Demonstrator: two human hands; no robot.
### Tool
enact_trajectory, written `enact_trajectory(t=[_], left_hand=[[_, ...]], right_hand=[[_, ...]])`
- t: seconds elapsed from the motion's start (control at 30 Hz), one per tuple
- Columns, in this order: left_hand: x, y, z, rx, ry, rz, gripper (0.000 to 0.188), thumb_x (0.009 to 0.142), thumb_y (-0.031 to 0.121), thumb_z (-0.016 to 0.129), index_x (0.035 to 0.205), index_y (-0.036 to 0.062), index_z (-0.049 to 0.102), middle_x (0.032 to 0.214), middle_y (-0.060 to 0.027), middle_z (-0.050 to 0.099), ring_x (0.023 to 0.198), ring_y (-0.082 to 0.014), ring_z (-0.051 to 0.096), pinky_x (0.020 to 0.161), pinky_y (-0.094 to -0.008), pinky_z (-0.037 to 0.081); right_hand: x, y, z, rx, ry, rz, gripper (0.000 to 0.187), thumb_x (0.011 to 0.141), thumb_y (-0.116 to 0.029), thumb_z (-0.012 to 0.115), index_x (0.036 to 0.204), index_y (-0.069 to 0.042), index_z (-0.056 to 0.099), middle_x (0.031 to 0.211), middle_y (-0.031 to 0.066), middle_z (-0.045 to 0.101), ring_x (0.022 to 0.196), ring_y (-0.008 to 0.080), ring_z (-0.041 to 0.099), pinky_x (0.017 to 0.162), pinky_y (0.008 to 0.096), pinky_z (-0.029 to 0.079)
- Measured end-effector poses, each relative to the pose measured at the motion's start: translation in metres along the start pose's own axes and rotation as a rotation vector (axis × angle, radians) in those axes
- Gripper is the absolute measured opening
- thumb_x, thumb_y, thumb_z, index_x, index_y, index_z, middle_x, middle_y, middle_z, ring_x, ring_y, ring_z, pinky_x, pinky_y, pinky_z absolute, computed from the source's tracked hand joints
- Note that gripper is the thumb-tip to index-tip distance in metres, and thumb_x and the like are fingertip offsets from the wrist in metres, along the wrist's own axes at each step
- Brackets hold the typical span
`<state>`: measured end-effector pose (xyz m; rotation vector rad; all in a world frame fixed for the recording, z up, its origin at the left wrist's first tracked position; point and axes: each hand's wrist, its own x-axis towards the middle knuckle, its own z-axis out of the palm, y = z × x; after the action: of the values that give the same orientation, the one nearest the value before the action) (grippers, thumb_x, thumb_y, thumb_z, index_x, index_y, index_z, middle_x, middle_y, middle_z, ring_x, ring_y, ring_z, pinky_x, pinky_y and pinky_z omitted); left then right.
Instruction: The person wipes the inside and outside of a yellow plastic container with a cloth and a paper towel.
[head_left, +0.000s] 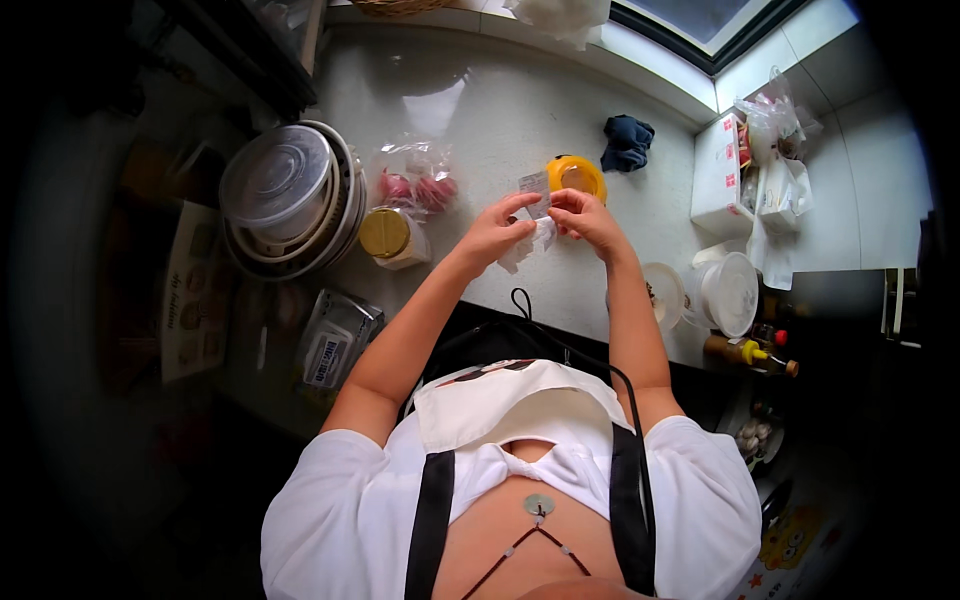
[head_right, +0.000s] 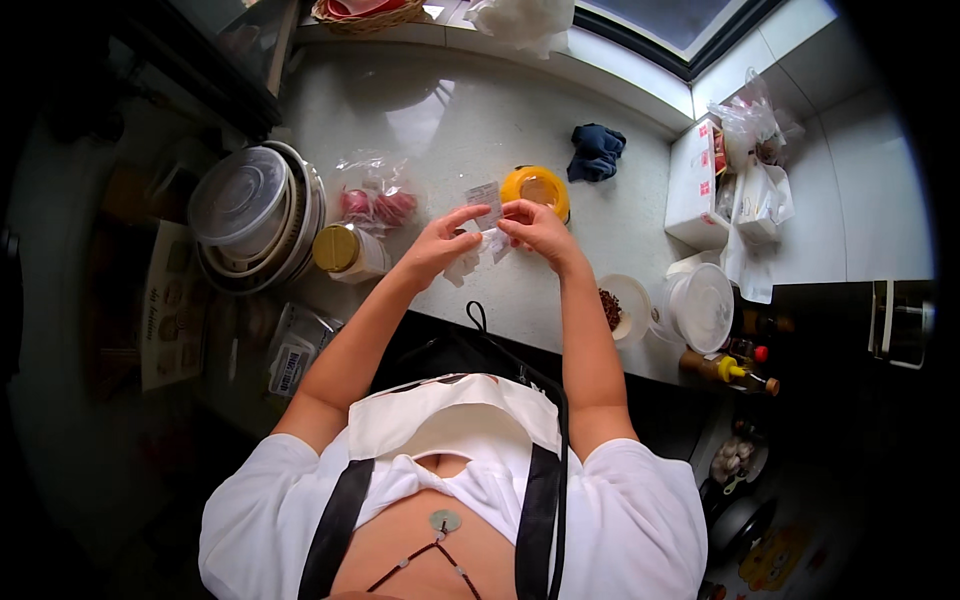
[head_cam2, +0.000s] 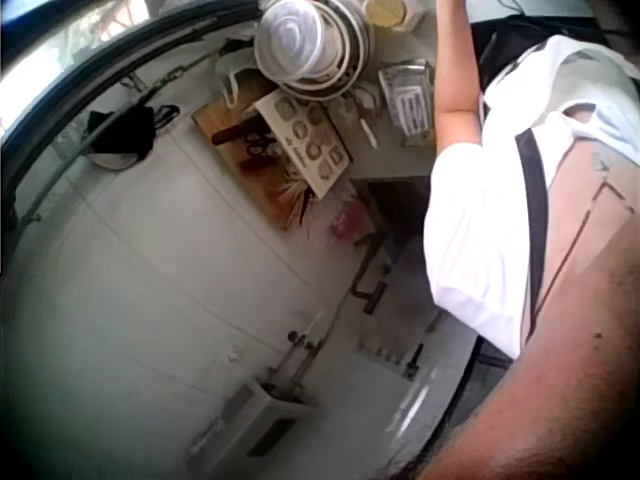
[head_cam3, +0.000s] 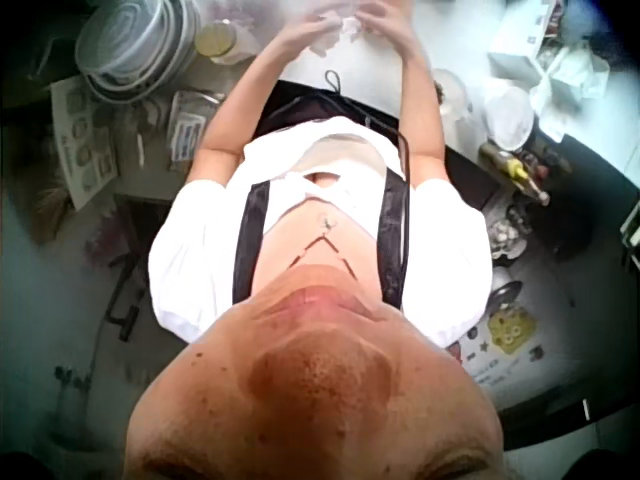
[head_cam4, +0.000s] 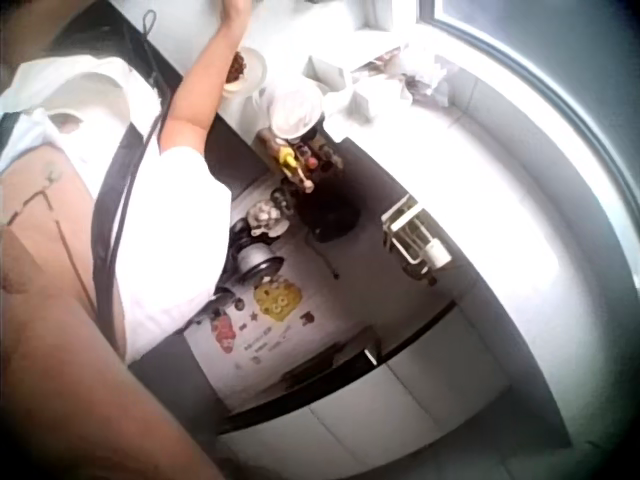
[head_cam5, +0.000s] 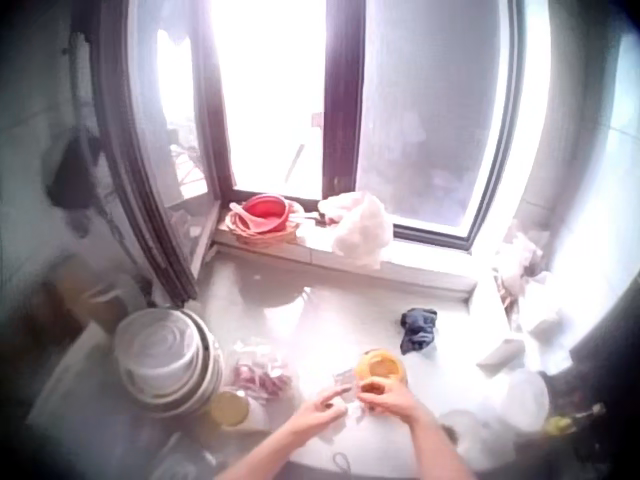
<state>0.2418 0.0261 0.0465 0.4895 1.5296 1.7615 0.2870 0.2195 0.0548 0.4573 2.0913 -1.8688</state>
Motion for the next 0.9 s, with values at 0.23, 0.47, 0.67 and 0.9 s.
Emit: enact_trajectory(t=[0.23, 0.47, 0.67, 0.9], left_hand=[[-0.004, -0.001, -0.002, -0.158, -0.026, -0.074, 0.04, 0.081, 0.015, 0.056, 0.12, 0.0082, 0.05, 0.088, -0.0005, 0.054, 0.075, -0.0073, 0.051, 0.065, -0.0208, 0.042], [0.007, -0.009, -0.023, -0.201, 0.209, -0.033, 0.032, 0.081, 0.012, 0.054, 0.111, 0.0022, 0.054, 0.086, -0.0016, 0.056, 0.071, -0.0085, 0.053, 0.06, -0.0223, 0.045], [0.01, -0.018, -0.032, -0.232, 0.213, -0.025, 0.028, 0.081, 0.013, 0.053, 0.106, 0.0015, 0.055, 0.083, -0.0018, 0.056, 0.067, -0.0091, 0.053, 0.058, -0.0222, 0.045], [0.017, -0.019, -0.023, -0.15, 0.241, -0.051, 0.028, 0.08, 0.013, 0.052, 0.105, 0.0002, 0.057, 0.085, -0.0019, 0.058, 0.072, -0.0091, 0.053, 0.062, -0.0223, 0.043]], right_hand=[[-0.002, 0.004, 0.001, 0.187, 0.125, -0.083, 0.021, 0.075, -0.016, 0.066, 0.093, -0.01, 0.056, 0.074, -0.002, 0.057, 0.057, 0.0053, 0.049, 0.049, 0.0175, 0.037], [0.023, 0.016, -0.045, 0.234, 0.732, -0.16, 0.015, 0.081, -0.002, 0.051, 0.09, -0.007, 0.062, 0.079, 0.0017, 0.06, 0.067, 0.0083, 0.057, 0.059, 0.0206, 0.051], [0.042, 0.035, -0.04, -0.821, 0.583, -0.231, 0.021, 0.073, -0.018, 0.06, 0.089, -0.005, 0.065, 0.094, 0.0122, 0.061, 0.082, 0.0246, 0.061, 0.074, 0.0331, 0.049], [0.039, 0.027, -0.024, -1.05, 0.585, -0.144, 0.019, 0.075, -0.023, 0.062, 0.089, -0.011, 0.066, 0.095, 0.0105, 0.06, 0.088, 0.0263, 0.059, 0.077, 0.0365, 0.048]])
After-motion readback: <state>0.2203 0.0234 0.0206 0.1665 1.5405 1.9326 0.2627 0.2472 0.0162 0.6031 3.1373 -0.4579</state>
